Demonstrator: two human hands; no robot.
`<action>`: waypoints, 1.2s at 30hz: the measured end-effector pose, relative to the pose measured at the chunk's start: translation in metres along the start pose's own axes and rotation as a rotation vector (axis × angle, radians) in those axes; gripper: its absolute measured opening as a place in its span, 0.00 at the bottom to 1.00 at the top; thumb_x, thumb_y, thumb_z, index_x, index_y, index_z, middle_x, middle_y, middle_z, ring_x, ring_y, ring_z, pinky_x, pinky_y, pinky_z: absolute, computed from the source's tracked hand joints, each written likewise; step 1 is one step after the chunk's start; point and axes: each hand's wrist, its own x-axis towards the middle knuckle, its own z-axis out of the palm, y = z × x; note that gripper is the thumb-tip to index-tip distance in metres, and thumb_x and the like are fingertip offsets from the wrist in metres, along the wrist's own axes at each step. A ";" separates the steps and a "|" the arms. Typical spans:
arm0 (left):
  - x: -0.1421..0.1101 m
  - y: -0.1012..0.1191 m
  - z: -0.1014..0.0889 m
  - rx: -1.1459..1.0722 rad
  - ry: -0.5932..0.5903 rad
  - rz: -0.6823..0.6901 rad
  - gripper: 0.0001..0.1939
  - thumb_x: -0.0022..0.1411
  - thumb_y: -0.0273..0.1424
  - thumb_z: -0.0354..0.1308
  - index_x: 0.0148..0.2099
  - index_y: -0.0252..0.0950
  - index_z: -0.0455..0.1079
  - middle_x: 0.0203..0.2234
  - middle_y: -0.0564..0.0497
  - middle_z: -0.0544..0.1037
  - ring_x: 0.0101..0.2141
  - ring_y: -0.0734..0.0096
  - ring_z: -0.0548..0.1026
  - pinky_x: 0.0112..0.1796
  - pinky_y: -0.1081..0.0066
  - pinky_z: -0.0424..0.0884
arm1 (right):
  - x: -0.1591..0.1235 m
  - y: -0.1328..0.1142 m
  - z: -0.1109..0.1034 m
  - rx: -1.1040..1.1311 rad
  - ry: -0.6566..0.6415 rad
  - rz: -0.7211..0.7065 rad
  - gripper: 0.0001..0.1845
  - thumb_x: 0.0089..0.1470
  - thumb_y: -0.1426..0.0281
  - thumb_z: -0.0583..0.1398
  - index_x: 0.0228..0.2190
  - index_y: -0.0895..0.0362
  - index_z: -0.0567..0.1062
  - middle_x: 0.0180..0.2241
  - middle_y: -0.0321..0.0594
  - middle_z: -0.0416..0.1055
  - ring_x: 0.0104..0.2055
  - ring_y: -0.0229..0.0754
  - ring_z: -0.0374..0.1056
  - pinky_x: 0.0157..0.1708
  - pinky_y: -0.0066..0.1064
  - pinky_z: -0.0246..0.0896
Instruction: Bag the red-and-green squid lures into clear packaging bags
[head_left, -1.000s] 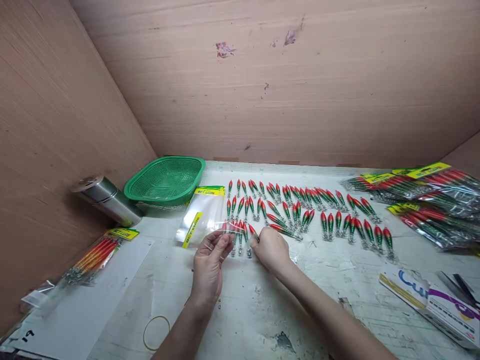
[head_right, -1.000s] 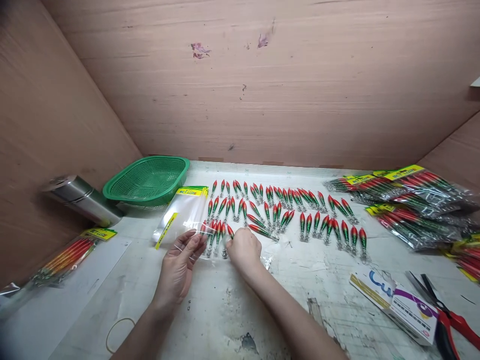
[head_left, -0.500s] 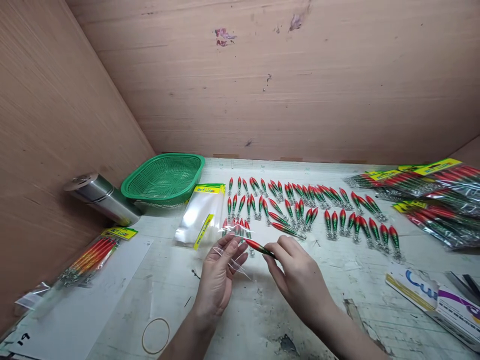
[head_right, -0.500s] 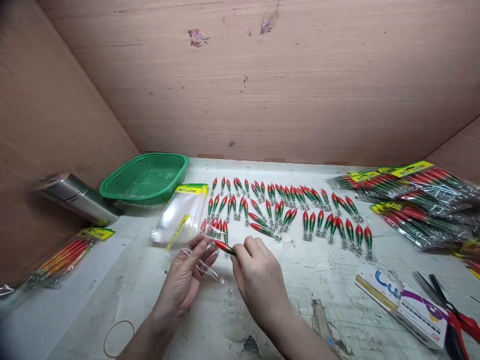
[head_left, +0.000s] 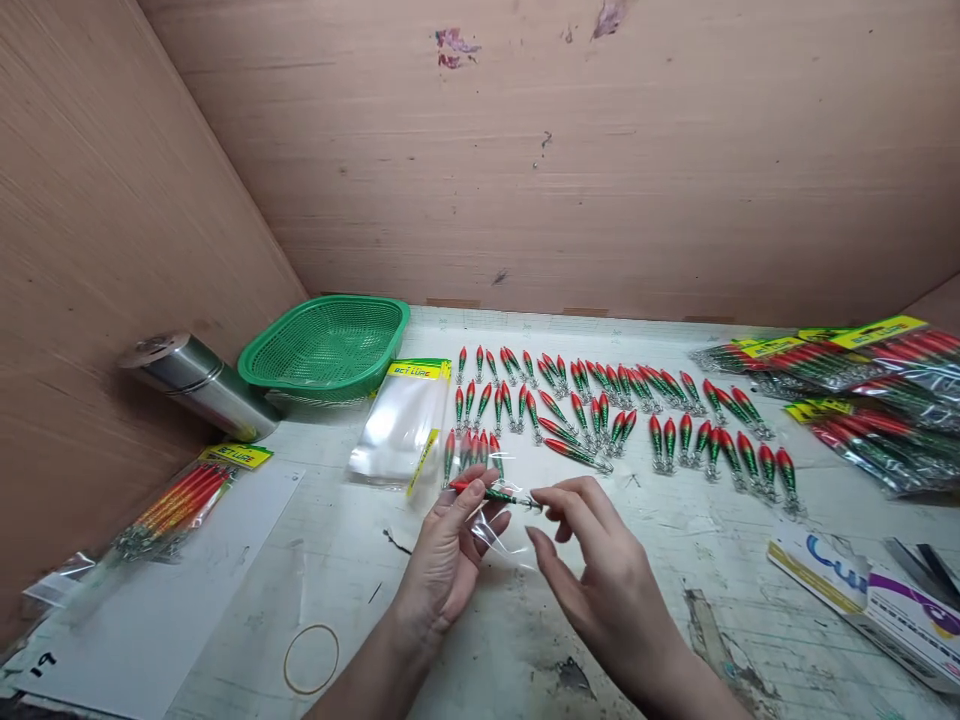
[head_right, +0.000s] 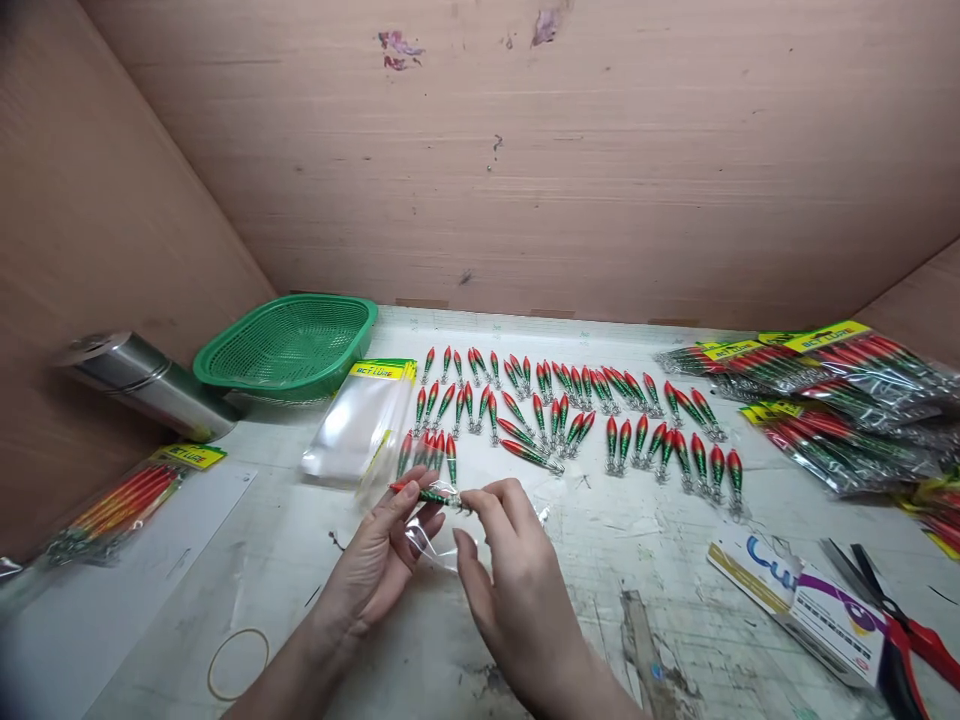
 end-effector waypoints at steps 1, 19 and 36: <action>-0.001 0.000 0.000 0.000 -0.018 -0.006 0.16 0.45 0.28 0.71 0.39 0.37 0.75 0.37 0.50 0.81 0.32 0.73 0.78 0.33 0.73 0.76 | 0.000 0.000 -0.002 0.030 0.008 0.012 0.12 0.58 0.78 0.53 0.43 0.55 0.67 0.36 0.42 0.64 0.33 0.38 0.65 0.29 0.29 0.65; -0.008 0.017 0.001 -0.087 -0.213 0.079 0.14 0.63 0.37 0.54 0.46 0.35 0.73 0.38 0.43 0.81 0.37 0.60 0.80 0.39 0.62 0.75 | 0.015 0.003 -0.005 0.162 0.058 0.020 0.09 0.57 0.75 0.57 0.38 0.55 0.74 0.31 0.39 0.68 0.33 0.39 0.66 0.30 0.31 0.64; 0.000 0.030 0.001 -0.210 -0.154 0.207 0.19 0.66 0.36 0.50 0.56 0.36 0.68 0.45 0.42 0.79 0.47 0.62 0.77 0.49 0.63 0.70 | 0.009 0.045 -0.024 -0.108 -0.084 0.446 0.08 0.56 0.67 0.58 0.35 0.57 0.74 0.29 0.43 0.75 0.27 0.42 0.72 0.24 0.33 0.69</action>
